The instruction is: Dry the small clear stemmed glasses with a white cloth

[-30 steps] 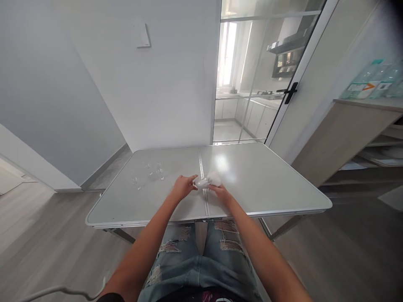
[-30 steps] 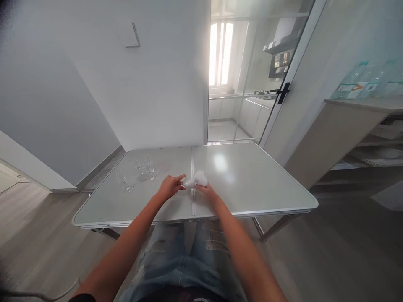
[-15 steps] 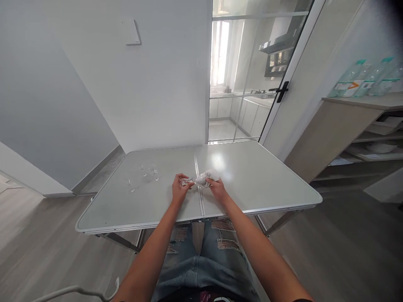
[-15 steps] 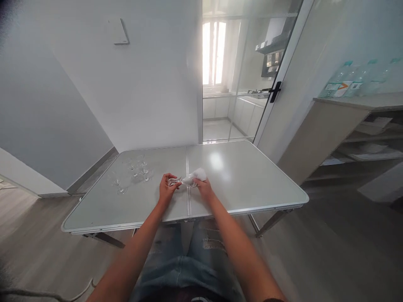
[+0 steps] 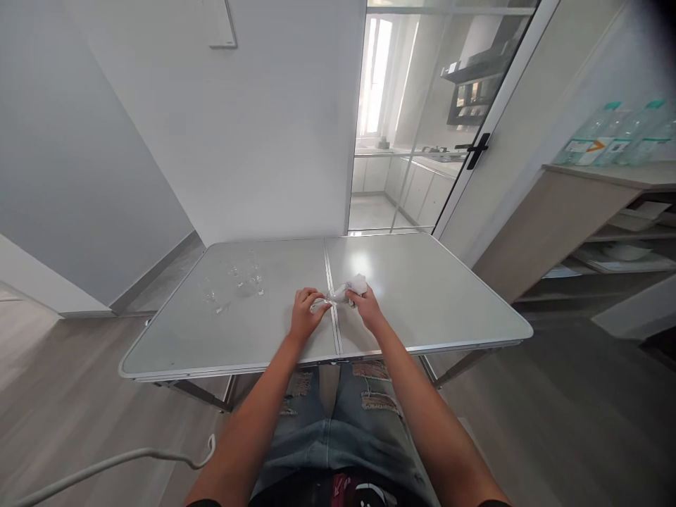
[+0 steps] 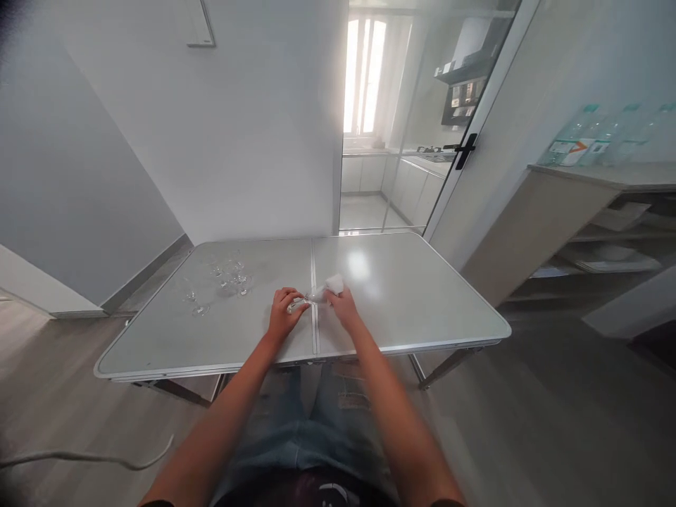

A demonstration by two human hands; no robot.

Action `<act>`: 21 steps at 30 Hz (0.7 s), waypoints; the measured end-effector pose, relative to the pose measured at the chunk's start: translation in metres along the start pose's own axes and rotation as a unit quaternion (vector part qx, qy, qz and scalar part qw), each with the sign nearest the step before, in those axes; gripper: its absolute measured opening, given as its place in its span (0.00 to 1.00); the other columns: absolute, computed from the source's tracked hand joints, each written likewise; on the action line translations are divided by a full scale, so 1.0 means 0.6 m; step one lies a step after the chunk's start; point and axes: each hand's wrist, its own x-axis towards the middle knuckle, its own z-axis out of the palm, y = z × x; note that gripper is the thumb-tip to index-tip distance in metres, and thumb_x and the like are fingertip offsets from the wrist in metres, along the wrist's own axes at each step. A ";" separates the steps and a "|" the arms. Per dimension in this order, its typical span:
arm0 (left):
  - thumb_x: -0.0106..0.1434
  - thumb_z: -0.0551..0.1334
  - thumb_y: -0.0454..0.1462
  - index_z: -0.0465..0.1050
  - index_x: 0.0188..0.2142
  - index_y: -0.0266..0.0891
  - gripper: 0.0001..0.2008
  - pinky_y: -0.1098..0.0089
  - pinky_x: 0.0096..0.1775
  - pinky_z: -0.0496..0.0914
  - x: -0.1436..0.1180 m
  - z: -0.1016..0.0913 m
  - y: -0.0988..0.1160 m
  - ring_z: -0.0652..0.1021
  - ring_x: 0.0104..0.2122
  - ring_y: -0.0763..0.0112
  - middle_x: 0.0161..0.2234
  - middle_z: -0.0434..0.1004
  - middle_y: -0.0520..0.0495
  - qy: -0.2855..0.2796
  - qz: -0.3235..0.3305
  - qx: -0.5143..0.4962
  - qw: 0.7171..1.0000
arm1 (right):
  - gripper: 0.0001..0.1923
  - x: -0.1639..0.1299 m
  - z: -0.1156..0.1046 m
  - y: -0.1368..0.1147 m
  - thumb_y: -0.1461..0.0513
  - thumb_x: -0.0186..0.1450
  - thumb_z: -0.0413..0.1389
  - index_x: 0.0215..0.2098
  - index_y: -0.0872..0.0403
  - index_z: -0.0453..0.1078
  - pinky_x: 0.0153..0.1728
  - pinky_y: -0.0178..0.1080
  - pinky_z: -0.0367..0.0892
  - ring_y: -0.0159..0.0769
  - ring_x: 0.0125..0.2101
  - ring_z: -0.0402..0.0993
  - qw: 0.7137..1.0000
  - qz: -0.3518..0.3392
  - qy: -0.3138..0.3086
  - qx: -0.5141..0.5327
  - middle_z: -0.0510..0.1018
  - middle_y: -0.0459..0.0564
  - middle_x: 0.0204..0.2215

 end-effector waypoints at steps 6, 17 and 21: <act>0.60 0.69 0.49 0.76 0.52 0.45 0.22 0.65 0.42 0.69 -0.013 0.017 -0.007 0.79 0.34 0.61 0.32 0.80 0.44 -0.039 -0.016 0.030 0.999 | 0.11 -0.007 0.013 -0.049 0.58 0.57 0.64 0.37 0.51 0.71 0.36 0.39 0.63 0.37 0.33 0.67 0.988 -0.034 -0.074 -0.129 0.75 0.44 0.31; 0.64 0.65 0.50 0.74 0.58 0.43 0.26 0.72 0.35 0.68 -0.021 0.011 -0.019 0.75 0.26 0.72 0.28 0.78 0.52 -0.114 -0.001 -0.056 0.992 | 0.14 0.026 -0.057 -0.155 0.55 0.55 0.70 0.36 0.51 0.76 0.32 0.36 0.63 0.34 0.25 0.64 0.874 -0.015 -0.403 -0.270 0.76 0.43 0.24; 0.65 0.65 0.50 0.73 0.59 0.43 0.26 0.72 0.34 0.67 -0.022 0.014 -0.017 0.75 0.26 0.72 0.28 0.79 0.51 -0.121 0.025 -0.030 0.992 | 0.17 0.023 -0.053 -0.144 0.53 0.56 0.69 0.40 0.52 0.77 0.35 0.36 0.65 0.35 0.31 0.69 0.889 0.001 -0.388 -0.244 0.80 0.45 0.32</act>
